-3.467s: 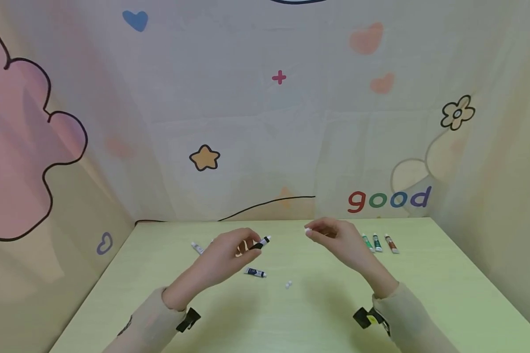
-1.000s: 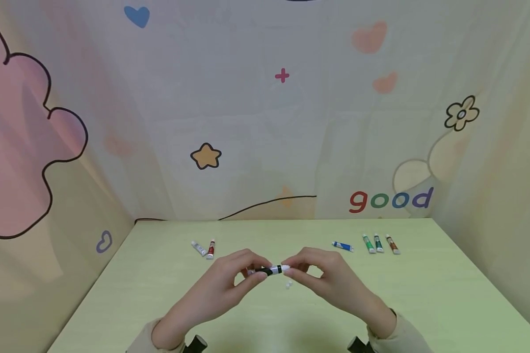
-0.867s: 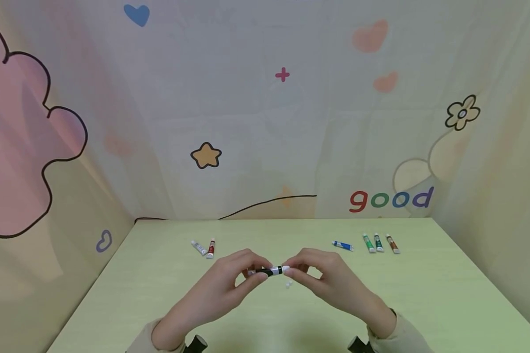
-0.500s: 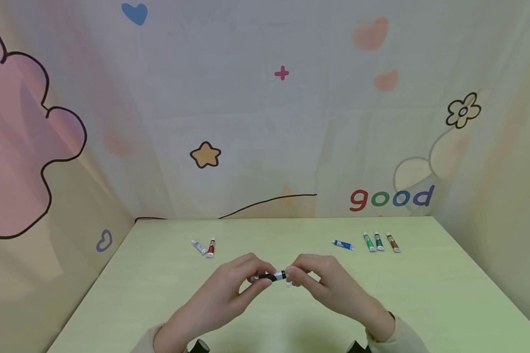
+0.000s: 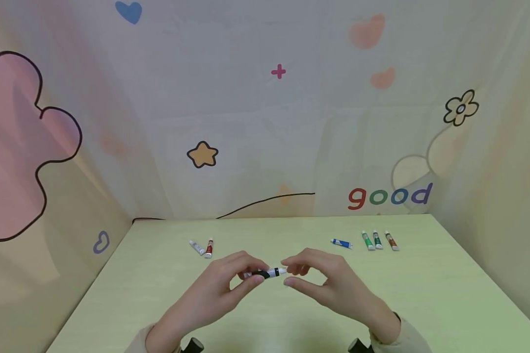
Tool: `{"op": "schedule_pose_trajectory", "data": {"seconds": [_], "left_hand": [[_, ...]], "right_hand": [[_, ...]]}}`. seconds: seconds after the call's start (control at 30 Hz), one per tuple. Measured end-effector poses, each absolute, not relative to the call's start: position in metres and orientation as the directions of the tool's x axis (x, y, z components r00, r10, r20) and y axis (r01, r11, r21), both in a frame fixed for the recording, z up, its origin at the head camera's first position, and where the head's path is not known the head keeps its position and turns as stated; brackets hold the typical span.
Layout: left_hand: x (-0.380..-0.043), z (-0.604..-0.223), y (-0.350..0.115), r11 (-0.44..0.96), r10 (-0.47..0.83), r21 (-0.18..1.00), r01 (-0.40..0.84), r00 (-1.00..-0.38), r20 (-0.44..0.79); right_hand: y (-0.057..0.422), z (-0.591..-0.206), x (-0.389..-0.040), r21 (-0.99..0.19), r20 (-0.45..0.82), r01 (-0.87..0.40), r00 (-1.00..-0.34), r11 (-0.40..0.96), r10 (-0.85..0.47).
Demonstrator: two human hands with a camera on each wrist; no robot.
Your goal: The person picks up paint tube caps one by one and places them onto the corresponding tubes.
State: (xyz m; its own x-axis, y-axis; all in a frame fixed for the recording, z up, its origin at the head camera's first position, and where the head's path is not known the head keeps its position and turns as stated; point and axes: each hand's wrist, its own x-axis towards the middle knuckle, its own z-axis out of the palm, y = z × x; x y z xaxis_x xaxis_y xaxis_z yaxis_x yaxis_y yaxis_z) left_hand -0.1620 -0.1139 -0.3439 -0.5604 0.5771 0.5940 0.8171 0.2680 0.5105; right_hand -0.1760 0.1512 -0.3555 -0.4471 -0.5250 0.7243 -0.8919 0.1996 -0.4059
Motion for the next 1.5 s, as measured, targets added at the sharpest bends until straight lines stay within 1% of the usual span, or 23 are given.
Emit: {"op": "schedule_pose_trajectory", "data": {"seconds": [0.07, 0.17, 0.37, 0.57, 0.7, 0.77, 0.93, 1.0, 1.07, 1.13, 1.3, 1.43, 1.5], "left_hand": [[-0.162, -0.344, -0.114, 0.259, 0.583, 0.510, 0.820, -0.554, 0.595], [-0.162, -0.344, -0.113, 0.251, 0.590, 0.509, 0.823, -0.547, 0.594], [-0.160, -0.345, -0.109, 0.260, 0.596, 0.501, 0.825, -0.546, 0.589], [-0.156, -0.348, -0.107, 0.272, 0.595, 0.521, 0.809, -0.567, 0.569], [-0.155, -0.350, -0.106, 0.273, 0.592, 0.519, 0.810, -0.567, 0.573], [-0.155, -0.350, -0.105, 0.267, 0.593, 0.505, 0.821, -0.553, 0.585], [-0.154, -0.349, -0.104, 0.244, 0.603, 0.456, 0.856, -0.502, 0.619], [-0.153, -0.349, -0.104, 0.241, 0.607, 0.439, 0.866, -0.487, 0.628], [-0.153, -0.349, -0.103, 0.240, 0.609, 0.417, 0.877, -0.470, 0.638], [-0.152, -0.349, -0.102, 0.246, 0.607, 0.409, 0.879, -0.468, 0.642], [-0.151, -0.350, -0.101, 0.261, 0.597, 0.395, 0.881, -0.469, 0.651], [-0.152, -0.351, -0.099, 0.261, 0.590, 0.372, 0.891, -0.452, 0.670], [-0.152, -0.352, -0.098, 0.270, 0.579, 0.382, 0.884, -0.466, 0.669]], "right_hand": [[0.150, -0.355, -0.176, -0.370, 0.750, -0.915, -0.397, 0.161, -0.529], [0.149, -0.355, -0.177, -0.344, 0.769, -0.930, -0.357, 0.128, -0.530], [0.150, -0.357, -0.179, -0.331, 0.771, -0.936, -0.343, 0.123, -0.536], [0.152, -0.358, -0.179, -0.330, 0.758, -0.934, -0.347, 0.134, -0.551], [0.152, -0.359, -0.178, -0.340, 0.745, -0.928, -0.365, 0.152, -0.558], [0.152, -0.359, -0.177, -0.355, 0.732, -0.921, -0.381, 0.162, -0.565], [0.154, -0.359, -0.176, -0.459, 0.670, -0.869, -0.475, 0.185, -0.570], [0.154, -0.358, -0.175, -0.490, 0.652, -0.851, -0.500, 0.186, -0.570], [0.154, -0.358, -0.174, -0.506, 0.640, -0.843, -0.509, 0.182, -0.576], [0.154, -0.359, -0.174, -0.505, 0.639, -0.846, -0.498, 0.168, -0.587], [0.152, -0.360, -0.175, -0.523, 0.612, -0.836, -0.506, 0.169, -0.608], [0.151, -0.361, -0.174, -0.543, 0.584, -0.813, -0.545, 0.210, -0.602], [0.151, -0.361, -0.174, -0.544, 0.584, -0.807, -0.562, 0.231, -0.585]]}}
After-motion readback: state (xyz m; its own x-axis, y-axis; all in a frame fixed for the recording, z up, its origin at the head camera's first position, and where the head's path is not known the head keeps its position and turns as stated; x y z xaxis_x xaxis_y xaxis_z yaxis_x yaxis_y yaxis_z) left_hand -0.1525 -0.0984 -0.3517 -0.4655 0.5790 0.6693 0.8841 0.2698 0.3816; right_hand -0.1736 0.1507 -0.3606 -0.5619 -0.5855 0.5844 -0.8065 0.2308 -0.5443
